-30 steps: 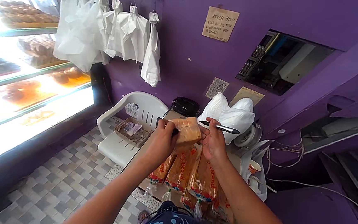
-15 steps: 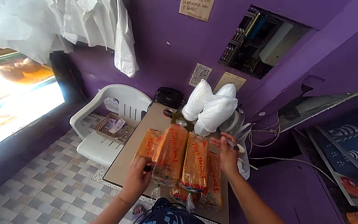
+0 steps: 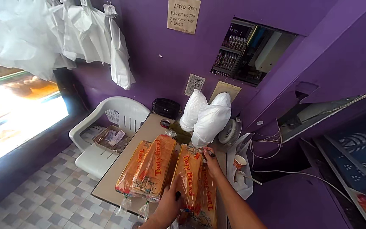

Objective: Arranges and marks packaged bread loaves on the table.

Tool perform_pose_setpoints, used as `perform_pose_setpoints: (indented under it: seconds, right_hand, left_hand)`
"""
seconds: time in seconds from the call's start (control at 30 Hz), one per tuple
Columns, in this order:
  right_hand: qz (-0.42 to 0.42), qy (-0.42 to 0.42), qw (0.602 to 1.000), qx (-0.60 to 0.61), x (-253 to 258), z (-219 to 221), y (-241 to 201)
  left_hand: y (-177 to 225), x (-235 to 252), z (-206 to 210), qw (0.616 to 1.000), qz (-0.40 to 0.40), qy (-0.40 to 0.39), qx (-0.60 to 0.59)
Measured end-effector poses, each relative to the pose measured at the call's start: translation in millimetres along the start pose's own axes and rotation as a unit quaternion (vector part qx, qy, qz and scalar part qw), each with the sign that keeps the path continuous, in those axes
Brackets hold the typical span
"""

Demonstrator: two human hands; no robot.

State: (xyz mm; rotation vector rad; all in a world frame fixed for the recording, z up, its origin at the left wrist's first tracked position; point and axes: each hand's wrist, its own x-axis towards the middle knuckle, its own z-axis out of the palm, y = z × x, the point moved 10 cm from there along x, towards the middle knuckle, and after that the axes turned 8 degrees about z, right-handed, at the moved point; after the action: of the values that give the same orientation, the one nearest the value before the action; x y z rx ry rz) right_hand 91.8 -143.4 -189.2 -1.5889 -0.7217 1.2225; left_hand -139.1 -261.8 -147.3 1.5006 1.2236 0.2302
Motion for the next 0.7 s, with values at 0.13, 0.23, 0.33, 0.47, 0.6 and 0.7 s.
perform_pose_setpoints:
  seconds: [0.13,0.23,0.33,0.47,0.6,0.7]
  right_hand:
    - [-0.063,0.017,0.998,0.003,-49,-27,-33]
    - [-0.259,0.020,0.962,-0.086,-125,-54,-101]
    - [-0.393,-0.025,0.910,-0.129,-210,-51,-159]
    - [-0.459,-0.060,0.867,-0.187,-267,-16,-163]
    - [-0.519,0.000,0.842,-0.148,-263,10,-110]
    - [-0.542,0.051,0.832,-0.110,-256,8,-106]
  left_hand:
    - [-7,3,-8,0.985,0.043,0.095,-0.134]
    - [2,12,-17,0.961,0.107,0.109,-0.231]
    - [22,42,-17,0.936,0.155,0.055,-0.311]
    - [51,94,8,0.923,0.125,-0.055,-0.360]
    - [73,120,34,0.946,0.172,-0.140,-0.238]
    - [81,110,16,0.961,0.194,-0.048,-0.190]
